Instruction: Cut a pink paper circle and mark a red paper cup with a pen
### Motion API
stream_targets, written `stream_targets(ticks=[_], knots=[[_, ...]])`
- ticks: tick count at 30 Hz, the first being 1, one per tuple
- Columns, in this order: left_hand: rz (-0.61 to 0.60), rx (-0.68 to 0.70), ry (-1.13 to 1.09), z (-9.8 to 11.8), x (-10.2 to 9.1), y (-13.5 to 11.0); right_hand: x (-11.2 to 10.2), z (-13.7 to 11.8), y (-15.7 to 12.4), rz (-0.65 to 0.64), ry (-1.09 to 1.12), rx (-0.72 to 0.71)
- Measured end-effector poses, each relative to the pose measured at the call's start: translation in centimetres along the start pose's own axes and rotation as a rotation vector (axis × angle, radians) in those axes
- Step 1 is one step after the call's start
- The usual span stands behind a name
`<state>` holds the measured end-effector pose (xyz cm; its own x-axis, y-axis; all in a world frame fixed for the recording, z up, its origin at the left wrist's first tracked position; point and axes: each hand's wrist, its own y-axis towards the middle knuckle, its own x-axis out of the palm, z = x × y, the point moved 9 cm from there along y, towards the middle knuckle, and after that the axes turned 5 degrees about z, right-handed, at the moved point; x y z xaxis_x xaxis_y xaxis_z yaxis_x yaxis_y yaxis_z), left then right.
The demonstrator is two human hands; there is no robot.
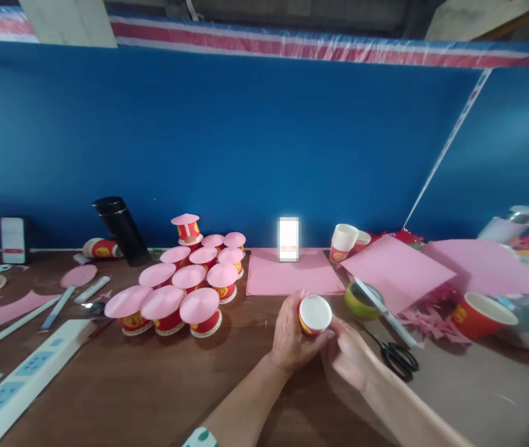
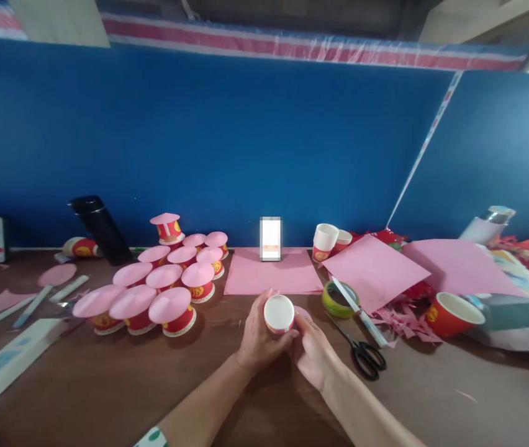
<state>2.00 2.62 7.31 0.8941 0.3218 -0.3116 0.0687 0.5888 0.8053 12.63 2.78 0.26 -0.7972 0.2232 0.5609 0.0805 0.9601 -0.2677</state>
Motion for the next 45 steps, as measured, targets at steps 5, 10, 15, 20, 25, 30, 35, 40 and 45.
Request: stream_targets(ticks=[5, 10, 15, 20, 25, 30, 35, 40, 45], knots=[[0.055, -0.044, 0.005, -0.5, -0.6, 0.0, 0.0, -1.8, -1.2, -0.006, -0.306, -0.112], [0.103, -0.15, 0.018, -2.1, -0.6, -0.1, -2.4, -5.0, -3.2, 0.052, -0.767, -0.291], [0.055, -0.293, -0.001, -3.4, 0.0, -0.2, -3.1, -10.8, -5.4, 0.029, -1.277, -0.629], [0.025, -0.368, -0.031, -3.7, 0.0, 0.0, -4.2, -16.5, -5.3, 0.228, -1.724, -0.876], [0.046, -0.518, -0.049, -4.8, -0.4, -0.2, -5.8, -17.4, -1.7, 0.321, -2.014, -0.735], [0.075, -0.507, -0.101, -4.8, -0.7, 0.1, -6.5, -16.3, 1.0, 0.33, -2.036, -0.655], [0.063, -0.499, -0.107, -4.7, -0.6, 0.1, -7.0, -15.6, 2.4, 0.346, -2.046, -0.583], [0.065, -0.529, -0.091, -4.7, -0.7, 0.1, -6.1, -16.3, 1.0, 0.428, -1.999, -0.662], [0.109, -0.613, -0.093, -5.2, -1.3, 0.2, -4.1, -14.2, -1.8, 0.359, -1.842, -0.805]])
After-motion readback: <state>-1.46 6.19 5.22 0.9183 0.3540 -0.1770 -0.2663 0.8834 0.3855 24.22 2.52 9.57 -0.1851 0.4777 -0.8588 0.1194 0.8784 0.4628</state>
